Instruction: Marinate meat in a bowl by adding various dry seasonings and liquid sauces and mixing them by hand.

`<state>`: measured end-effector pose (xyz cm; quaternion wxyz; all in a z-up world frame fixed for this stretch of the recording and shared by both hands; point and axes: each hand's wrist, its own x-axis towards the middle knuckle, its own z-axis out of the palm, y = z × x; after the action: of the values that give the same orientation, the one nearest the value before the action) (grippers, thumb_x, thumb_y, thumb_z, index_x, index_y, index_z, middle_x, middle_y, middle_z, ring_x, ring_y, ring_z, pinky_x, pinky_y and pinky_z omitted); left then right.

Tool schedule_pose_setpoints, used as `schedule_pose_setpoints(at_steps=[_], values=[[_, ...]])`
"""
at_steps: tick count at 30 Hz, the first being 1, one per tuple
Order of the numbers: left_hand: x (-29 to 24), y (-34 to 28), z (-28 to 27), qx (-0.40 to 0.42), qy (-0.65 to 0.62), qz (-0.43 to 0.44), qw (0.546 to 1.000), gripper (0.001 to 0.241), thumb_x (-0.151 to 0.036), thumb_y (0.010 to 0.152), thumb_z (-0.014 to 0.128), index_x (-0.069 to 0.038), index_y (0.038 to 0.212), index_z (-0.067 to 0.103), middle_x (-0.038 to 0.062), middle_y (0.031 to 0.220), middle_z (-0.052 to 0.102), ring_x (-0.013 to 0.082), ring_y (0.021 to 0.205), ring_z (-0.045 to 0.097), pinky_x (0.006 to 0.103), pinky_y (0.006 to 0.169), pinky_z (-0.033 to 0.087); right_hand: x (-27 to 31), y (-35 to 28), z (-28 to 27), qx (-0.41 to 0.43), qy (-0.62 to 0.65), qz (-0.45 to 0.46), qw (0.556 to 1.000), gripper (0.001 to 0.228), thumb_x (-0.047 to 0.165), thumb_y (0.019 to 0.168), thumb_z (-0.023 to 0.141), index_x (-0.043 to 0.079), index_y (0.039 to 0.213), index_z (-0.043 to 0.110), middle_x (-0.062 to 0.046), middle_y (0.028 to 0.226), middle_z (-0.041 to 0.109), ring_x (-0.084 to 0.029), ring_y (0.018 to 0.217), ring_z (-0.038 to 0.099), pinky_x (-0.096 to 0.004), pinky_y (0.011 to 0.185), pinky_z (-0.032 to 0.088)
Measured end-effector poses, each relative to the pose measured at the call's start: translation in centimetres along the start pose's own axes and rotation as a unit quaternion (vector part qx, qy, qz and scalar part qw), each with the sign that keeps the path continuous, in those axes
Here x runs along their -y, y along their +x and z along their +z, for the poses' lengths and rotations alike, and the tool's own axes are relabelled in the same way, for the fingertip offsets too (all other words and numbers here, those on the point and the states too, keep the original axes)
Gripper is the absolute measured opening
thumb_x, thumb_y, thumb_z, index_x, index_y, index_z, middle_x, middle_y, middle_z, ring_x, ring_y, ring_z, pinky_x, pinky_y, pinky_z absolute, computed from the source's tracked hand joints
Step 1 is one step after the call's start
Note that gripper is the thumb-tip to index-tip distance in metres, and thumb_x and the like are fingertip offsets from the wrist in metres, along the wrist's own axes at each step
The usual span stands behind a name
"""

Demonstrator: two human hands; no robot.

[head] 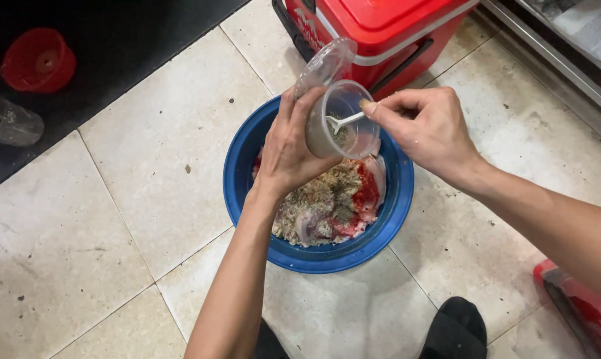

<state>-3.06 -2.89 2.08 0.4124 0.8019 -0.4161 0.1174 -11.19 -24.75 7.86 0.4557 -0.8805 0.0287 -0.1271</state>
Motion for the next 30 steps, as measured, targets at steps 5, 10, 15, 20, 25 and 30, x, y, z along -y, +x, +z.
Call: schedule_pose_setpoints(at_steps=[5,10,15,20,25,30], values=[[1.1,-0.5,0.1,-0.007,0.002,-0.035,0.999,0.107,-0.024,0.059,0.099,-0.011,0.149,0.041,0.018,0.147,0.045,0.0414,0.134,0.058,0.0464,0.109,0.056,-0.1,0.3,-0.7,-0.013,0.047,0.007,0.999,0.028,0.029,0.099,0.075,0.002,0.102,0.080,-0.005,0.080,0.077,-0.005,0.068,0.066,-0.021,0.059,0.051],[1.2,-0.4,0.0,-0.011,-0.005,-0.054,0.998,0.108,-0.025,0.060,0.100,-0.010,0.149,0.040,0.018,0.149,0.045,0.0406,0.134,0.057,0.0462,0.109,0.056,-0.4,0.5,-0.6,-0.021,0.056,0.013,0.998,0.027,0.029,0.099,0.076,0.002,0.102,0.081,-0.005,0.081,0.076,-0.006,0.070,0.065,-0.020,0.061,0.050],[1.7,-0.6,-0.3,-0.024,-0.012,-0.049,0.998,0.104,-0.023,0.065,0.099,-0.011,0.150,0.041,0.015,0.149,0.046,0.0386,0.137,0.058,0.0450,0.113,0.056,-1.9,0.9,-0.8,-0.018,0.126,0.067,0.990,0.025,0.027,0.098,0.078,0.003,0.102,0.081,-0.002,0.079,0.072,-0.004,0.068,0.058,-0.021,0.060,0.044],[4.8,-1.4,-1.1,-0.025,0.029,-0.073,0.997,0.113,-0.029,0.061,0.100,-0.013,0.151,0.035,0.015,0.149,0.044,0.0374,0.129,0.060,0.0475,0.104,0.053,-3.9,0.5,-1.7,-0.006,0.216,0.087,0.973,0.024,0.024,0.100,0.080,0.001,0.105,0.080,0.002,0.078,0.065,-0.004,0.068,0.050,-0.022,0.059,0.036],[6.8,-2.4,-3.3,-0.069,0.075,-0.135,0.986,0.108,-0.034,0.068,0.101,-0.017,0.152,0.035,0.013,0.150,0.044,0.0352,0.131,0.060,0.0449,0.100,0.057,-3.6,-1.1,-0.2,0.022,0.065,0.088,0.994,0.025,0.028,0.098,0.078,0.004,0.105,0.081,-0.003,0.079,0.073,-0.006,0.064,0.057,-0.023,0.056,0.043],[6.1,-2.3,-3.9,-0.116,0.101,-0.090,0.984,0.103,-0.033,0.074,0.102,-0.018,0.152,0.036,0.010,0.149,0.045,0.0329,0.139,0.056,0.0451,0.114,0.052,-6.0,-2.3,1.2,0.067,-0.017,0.098,0.993,0.026,0.030,0.095,0.077,0.005,0.103,0.081,-0.009,0.076,0.075,-0.010,0.058,0.060,-0.028,0.050,0.045]])
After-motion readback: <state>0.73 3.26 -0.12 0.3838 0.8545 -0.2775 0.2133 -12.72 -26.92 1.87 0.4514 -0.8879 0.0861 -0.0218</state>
